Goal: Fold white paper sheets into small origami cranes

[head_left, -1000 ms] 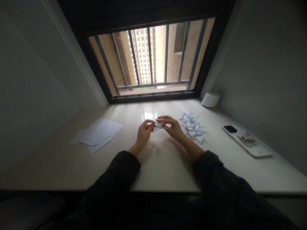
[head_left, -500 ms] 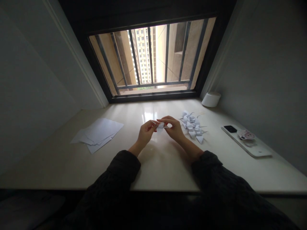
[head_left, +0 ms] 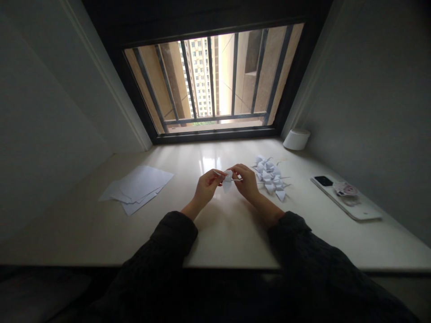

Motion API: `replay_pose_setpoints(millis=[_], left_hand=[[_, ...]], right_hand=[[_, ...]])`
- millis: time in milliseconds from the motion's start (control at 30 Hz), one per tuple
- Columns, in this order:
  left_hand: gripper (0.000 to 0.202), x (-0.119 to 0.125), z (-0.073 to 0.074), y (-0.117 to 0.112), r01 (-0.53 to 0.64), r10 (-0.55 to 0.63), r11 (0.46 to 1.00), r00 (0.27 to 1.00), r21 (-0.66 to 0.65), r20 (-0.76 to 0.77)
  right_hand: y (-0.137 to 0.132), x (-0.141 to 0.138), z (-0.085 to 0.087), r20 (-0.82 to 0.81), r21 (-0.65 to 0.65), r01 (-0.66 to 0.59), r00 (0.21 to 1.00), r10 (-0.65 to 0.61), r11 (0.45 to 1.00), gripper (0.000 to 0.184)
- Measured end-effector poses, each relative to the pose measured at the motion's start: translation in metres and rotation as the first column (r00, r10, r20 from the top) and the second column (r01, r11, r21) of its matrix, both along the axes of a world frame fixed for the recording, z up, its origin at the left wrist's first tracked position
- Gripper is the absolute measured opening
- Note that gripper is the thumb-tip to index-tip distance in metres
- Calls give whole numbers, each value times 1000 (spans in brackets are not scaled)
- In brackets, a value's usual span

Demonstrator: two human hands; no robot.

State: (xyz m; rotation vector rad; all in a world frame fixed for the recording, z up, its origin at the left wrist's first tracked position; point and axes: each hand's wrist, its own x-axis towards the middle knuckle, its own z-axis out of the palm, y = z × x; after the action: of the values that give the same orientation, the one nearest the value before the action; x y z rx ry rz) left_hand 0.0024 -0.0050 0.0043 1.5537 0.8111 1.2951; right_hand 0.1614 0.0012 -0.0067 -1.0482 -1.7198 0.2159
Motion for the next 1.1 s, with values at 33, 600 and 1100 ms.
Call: replay_pose_setpoints(millis=[33, 600, 1100], left_hand=[[21, 0, 0, 0, 0, 0, 1000, 1000, 3, 1], [16, -1, -3, 2, -16, 15, 1000, 999, 25, 42], [18, -16, -13, 15, -362, 383, 909, 921, 207, -70]], right_hand=[[0, 0, -1, 12, 9, 15, 1000, -15, 1000, 22], [-1, -4, -5, 38, -16, 61, 997, -61, 998, 33], [-1, -18, 4, -574, -518, -599, 772, 271, 610, 48]])
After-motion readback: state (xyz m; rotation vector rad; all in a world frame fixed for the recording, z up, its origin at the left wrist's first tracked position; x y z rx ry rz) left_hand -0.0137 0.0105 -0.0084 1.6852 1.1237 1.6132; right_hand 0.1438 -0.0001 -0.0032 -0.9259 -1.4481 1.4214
